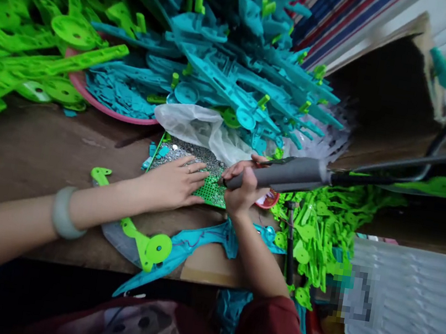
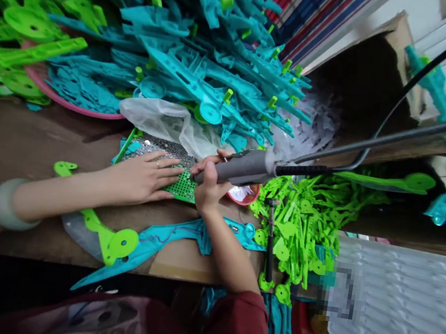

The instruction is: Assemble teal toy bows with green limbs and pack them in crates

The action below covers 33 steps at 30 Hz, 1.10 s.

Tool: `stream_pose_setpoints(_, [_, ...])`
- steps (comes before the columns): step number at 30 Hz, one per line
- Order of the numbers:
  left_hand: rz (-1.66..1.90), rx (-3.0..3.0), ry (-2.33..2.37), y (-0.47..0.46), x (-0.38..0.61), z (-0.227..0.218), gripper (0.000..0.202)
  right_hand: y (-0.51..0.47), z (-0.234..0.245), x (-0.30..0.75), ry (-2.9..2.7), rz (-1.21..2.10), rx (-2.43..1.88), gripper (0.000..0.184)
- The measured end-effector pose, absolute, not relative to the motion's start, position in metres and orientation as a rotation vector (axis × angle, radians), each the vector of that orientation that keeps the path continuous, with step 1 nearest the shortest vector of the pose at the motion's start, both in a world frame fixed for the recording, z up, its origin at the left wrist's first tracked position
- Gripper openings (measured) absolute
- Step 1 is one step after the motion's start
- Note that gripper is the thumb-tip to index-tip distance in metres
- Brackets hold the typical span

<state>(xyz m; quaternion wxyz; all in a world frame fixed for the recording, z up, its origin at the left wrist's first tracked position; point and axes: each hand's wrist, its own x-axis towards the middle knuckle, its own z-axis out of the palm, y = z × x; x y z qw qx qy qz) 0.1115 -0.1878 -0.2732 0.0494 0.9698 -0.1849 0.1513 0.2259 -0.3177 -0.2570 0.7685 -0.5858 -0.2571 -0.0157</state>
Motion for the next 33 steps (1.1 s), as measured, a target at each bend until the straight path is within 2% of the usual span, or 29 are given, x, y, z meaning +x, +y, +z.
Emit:
stream_pose_setpoints(4, [0.521, 2.977, -0.522, -0.193, 0.093, -0.264, 0.049, -0.32, -0.276, 0.231, -0.548, 0.006, -1.265, 0.033])
stream_pose_setpoints(8, [0.686, 2.779, -0.577, -0.201, 0.039, -0.257, 0.033, -0.319, -0.283, 0.235, -0.578, 0.037, -1.224, 0.029])
stream_pose_setpoints(14, [0.479, 2.607, -0.623, -0.215, -0.046, -0.285, 0.039, -0.317, -0.281, 0.234, -0.554, 0.042, -1.256, 0.03])
stream_pose_setpoints(19, [0.6, 2.674, -0.574, -0.225, -0.056, -0.309, 0.041, -0.315, -0.281, 0.232, -0.526, 0.03, -1.26, 0.028])
stream_pose_setpoints(26, [0.891, 2.705, -0.401, -0.266, -0.056, -0.314, 0.035, -0.301, -0.237, 0.199, -0.536, -0.053, -1.203, 0.023])
stream_pose_setpoints(29, [0.98, 2.728, -0.441, -0.276, -0.061, -0.311, 0.037, -0.274, -0.225, 0.152, -0.696, 0.082, -1.074, 0.022])
stream_pose_setpoints(33, [0.994, 2.744, -0.441, -0.278, -0.063, -0.313, 0.036, -0.231, -0.248, 0.095, -0.889, 0.453, -1.034, 0.032])
